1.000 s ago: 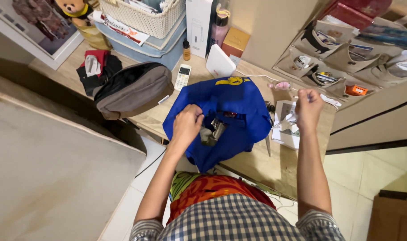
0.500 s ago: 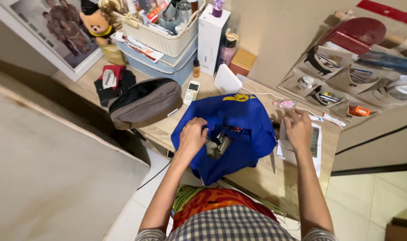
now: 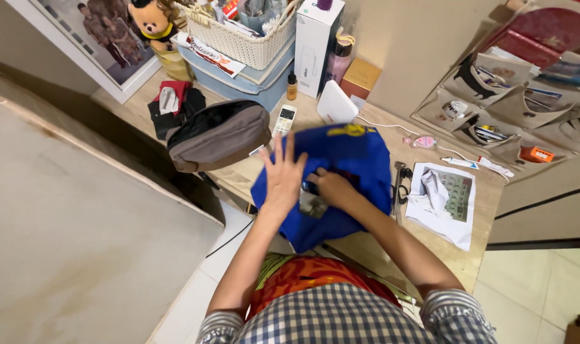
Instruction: The person is tidying various small household items, placing them into a blue reusable bag.
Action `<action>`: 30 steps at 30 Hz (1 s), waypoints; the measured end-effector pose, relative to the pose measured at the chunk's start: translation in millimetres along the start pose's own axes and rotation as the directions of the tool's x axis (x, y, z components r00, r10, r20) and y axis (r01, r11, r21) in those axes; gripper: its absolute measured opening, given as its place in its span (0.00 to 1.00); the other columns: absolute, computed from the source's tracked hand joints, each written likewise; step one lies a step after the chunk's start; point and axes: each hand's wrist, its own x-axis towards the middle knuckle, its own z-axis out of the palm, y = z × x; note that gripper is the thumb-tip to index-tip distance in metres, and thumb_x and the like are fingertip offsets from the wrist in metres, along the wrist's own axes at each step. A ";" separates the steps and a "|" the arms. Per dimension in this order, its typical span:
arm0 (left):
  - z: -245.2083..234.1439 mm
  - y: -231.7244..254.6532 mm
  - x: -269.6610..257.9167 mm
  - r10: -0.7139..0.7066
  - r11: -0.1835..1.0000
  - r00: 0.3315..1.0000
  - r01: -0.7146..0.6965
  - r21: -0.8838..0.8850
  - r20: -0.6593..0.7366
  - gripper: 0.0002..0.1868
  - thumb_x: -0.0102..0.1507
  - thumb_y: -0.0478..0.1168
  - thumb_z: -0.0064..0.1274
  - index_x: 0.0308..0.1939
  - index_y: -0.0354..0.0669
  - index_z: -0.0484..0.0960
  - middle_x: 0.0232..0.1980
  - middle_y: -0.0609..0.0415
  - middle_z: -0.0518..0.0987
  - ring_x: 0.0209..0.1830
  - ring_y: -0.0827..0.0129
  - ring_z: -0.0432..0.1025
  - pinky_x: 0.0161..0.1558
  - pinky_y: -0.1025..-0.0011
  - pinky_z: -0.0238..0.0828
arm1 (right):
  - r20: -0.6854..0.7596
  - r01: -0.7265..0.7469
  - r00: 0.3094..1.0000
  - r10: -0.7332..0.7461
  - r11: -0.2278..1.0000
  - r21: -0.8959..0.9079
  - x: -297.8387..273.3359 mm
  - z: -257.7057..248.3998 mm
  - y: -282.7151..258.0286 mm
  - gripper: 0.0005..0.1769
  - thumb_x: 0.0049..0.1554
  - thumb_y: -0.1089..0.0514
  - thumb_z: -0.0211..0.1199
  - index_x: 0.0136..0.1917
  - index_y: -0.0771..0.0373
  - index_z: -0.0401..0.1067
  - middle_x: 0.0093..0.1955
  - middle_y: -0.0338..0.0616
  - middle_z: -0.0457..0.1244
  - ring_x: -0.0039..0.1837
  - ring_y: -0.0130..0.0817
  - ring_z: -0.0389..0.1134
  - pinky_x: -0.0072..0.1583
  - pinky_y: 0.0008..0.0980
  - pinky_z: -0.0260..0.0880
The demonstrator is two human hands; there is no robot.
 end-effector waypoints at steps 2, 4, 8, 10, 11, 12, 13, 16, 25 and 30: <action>4.7 -12.1 -3.9 -0.036 0.995 0.996 0.043 0.085 -0.080 0.25 0.52 0.31 0.56 0.54 0.50 0.80 0.76 0.35 0.57 0.75 0.32 0.54 0.65 0.30 0.49 | 0.016 -0.032 0.999 0.033 0.997 -0.077 4.9 0.8 7.8 0.23 0.47 0.66 0.64 0.57 0.59 0.74 0.55 0.57 0.65 0.49 0.56 0.72 0.50 0.49 0.74; 10.2 -23.2 -10.2 -0.071 0.982 0.986 0.096 0.161 -0.153 0.29 0.52 0.30 0.54 0.57 0.54 0.79 0.76 0.35 0.56 0.73 0.30 0.55 0.62 0.29 0.52 | 0.037 -0.063 0.997 0.070 0.987 -0.151 5.1 3.0 14.3 0.20 0.48 0.65 0.65 0.55 0.60 0.74 0.51 0.55 0.66 0.49 0.55 0.72 0.51 0.49 0.74; 11.4 -37.3 -14.5 -0.179 0.981 0.982 0.175 -0.080 -0.055 0.40 0.54 0.24 0.50 0.71 0.50 0.71 0.75 0.32 0.60 0.60 0.38 0.70 0.52 0.49 0.71 | -0.028 -0.097 0.995 0.092 0.951 -0.293 -3.1 1.4 31.2 0.10 0.46 0.63 0.65 0.44 0.63 0.76 0.48 0.55 0.67 0.50 0.53 0.72 0.50 0.48 0.75; 7.8 -43.8 -11.4 -0.207 0.965 0.978 0.204 -0.163 0.002 0.40 0.55 0.23 0.48 0.72 0.51 0.69 0.74 0.36 0.64 0.55 0.42 0.74 0.47 0.52 0.75 | -0.042 -0.095 0.995 0.086 0.936 -0.338 -6.2 -20.2 41.2 0.07 0.47 0.62 0.65 0.41 0.64 0.77 0.47 0.55 0.68 0.50 0.52 0.73 0.49 0.47 0.76; 6.8 -48.0 -10.2 -0.236 0.955 0.972 0.232 -0.187 0.002 0.37 0.56 0.24 0.49 0.70 0.50 0.72 0.68 0.39 0.70 0.51 0.44 0.76 0.46 0.51 0.75 | -0.031 0.022 0.999 -0.029 0.980 -0.195 -7.5 -39.5 45.9 0.04 0.49 0.61 0.65 0.39 0.62 0.78 0.43 0.53 0.69 0.46 0.50 0.72 0.48 0.46 0.74; 6.2 -51.3 -11.2 -0.266 0.942 0.964 0.261 -0.212 0.008 0.34 0.57 0.25 0.51 0.67 0.50 0.76 0.61 0.41 0.75 0.47 0.45 0.77 0.44 0.51 0.75 | -0.034 0.140 0.989 -0.141 0.989 -0.045 -10.8 -57.6 49.8 0.04 0.51 0.60 0.65 0.37 0.60 0.80 0.38 0.51 0.69 0.43 0.48 0.71 0.47 0.45 0.71; 4.1 -59.6 -7.9 -0.270 0.940 0.963 0.266 -0.213 0.012 0.34 0.57 0.25 0.51 0.67 0.50 0.76 0.61 0.41 0.75 0.47 0.45 0.77 0.44 0.51 0.75 | -0.029 0.140 0.990 -0.141 0.989 -0.042 -9.2 -101.6 33.5 0.04 0.51 0.60 0.65 0.37 0.60 0.80 0.38 0.51 0.69 0.43 0.48 0.71 0.47 0.45 0.71; -4.1 -78.7 4.2 -0.180 0.874 0.970 0.082 -0.478 -0.163 0.15 0.59 0.32 0.57 0.50 0.43 0.84 0.45 0.42 0.82 0.43 0.48 0.78 0.44 0.55 0.75 | -0.033 -0.096 0.992 0.119 0.912 0.398 -5.9 -187.9 34.3 0.06 0.51 0.60 0.68 0.41 0.64 0.79 0.37 0.44 0.69 0.40 0.36 0.70 0.45 0.36 0.71; 49.7 -112.3 25.8 -0.187 0.130 0.857 0.506 -0.853 0.480 0.26 0.73 0.51 0.51 0.29 0.31 0.84 0.28 0.59 0.78 0.26 0.78 0.68 0.30 0.70 0.66 | -0.378 -0.241 0.632 0.676 0.636 0.733 16.6 -186.5 89.1 0.20 0.65 0.67 0.56 0.69 0.59 0.68 0.51 0.40 0.69 0.51 0.25 0.68 0.51 0.19 0.69; 56.8 -112.7 32.2 -0.181 -0.289 0.775 0.546 -0.786 0.605 0.24 0.71 0.53 0.45 0.45 0.35 0.85 0.41 0.57 0.85 0.35 0.77 0.78 0.40 0.75 0.75 | -0.529 0.576 0.775 -0.347 0.732 0.364 3.9 -148.7 -6.7 0.12 0.52 0.76 0.51 0.35 0.61 0.65 0.45 0.47 0.69 0.47 0.43 0.70 0.52 0.36 0.70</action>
